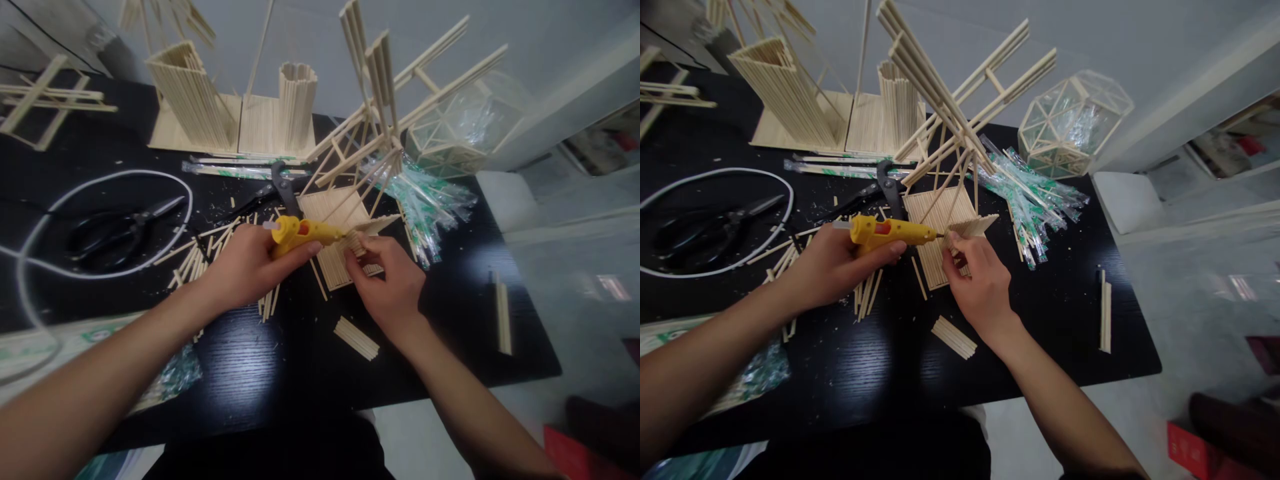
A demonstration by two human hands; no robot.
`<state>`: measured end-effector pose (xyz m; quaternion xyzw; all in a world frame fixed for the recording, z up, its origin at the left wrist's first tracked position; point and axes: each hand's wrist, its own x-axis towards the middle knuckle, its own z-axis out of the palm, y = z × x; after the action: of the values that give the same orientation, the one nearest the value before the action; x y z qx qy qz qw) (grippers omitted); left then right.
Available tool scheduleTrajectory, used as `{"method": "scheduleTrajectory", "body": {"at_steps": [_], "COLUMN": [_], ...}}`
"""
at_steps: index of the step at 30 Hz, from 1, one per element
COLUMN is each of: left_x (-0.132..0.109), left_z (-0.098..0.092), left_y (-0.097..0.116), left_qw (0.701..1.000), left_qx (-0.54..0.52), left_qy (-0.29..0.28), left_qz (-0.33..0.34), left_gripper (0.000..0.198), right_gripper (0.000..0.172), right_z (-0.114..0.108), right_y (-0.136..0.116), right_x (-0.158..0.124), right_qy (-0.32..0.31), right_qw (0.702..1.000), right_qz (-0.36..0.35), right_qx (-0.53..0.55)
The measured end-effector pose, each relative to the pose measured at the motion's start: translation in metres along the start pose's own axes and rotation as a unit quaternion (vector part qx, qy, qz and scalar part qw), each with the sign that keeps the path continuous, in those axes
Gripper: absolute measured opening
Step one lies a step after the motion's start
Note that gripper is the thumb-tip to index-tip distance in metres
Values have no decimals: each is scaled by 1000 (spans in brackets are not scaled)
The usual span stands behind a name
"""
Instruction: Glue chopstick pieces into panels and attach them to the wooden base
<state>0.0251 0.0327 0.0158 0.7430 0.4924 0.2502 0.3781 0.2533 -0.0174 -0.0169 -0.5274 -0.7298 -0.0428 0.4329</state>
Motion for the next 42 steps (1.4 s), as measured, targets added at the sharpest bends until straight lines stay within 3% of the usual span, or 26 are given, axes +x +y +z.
{"method": "scheduleTrajectory", "body": {"at_steps": [7, 11, 22, 33, 38, 42], "left_x": [-1, -1, -4, -6, -8, -8], "left_z": [0, -1, -1, -4, -7, -9], "left_y": [1, 4, 0, 0, -3, -3], "left_qw": [989, 976, 978, 975, 969, 972], "left_qx": [-150, -213, -196, -207, -231, -218], "left_qy": [3, 34, 51, 58, 62, 61], "left_qz": [11, 6, -40, -62, -64, -69], "left_gripper": [42, 43, 42, 47, 45, 45], "right_gripper": [20, 19, 21, 45, 43, 57], "right_z": [0, 0, -1, -12, -39, -51], "right_y": [-2, -1, 0, 3, 15, 24], "right_x": [0, 1, 0, 5, 32, 59], "right_qy": [-3, -2, -6, -31, -88, -225], "right_qw": [1000, 1000, 1000, 999, 992, 970], "right_qz": [20, 9, 8, -13, -85, -92], "right_qx": [-5, -11, -8, -3, -15, -15]}}
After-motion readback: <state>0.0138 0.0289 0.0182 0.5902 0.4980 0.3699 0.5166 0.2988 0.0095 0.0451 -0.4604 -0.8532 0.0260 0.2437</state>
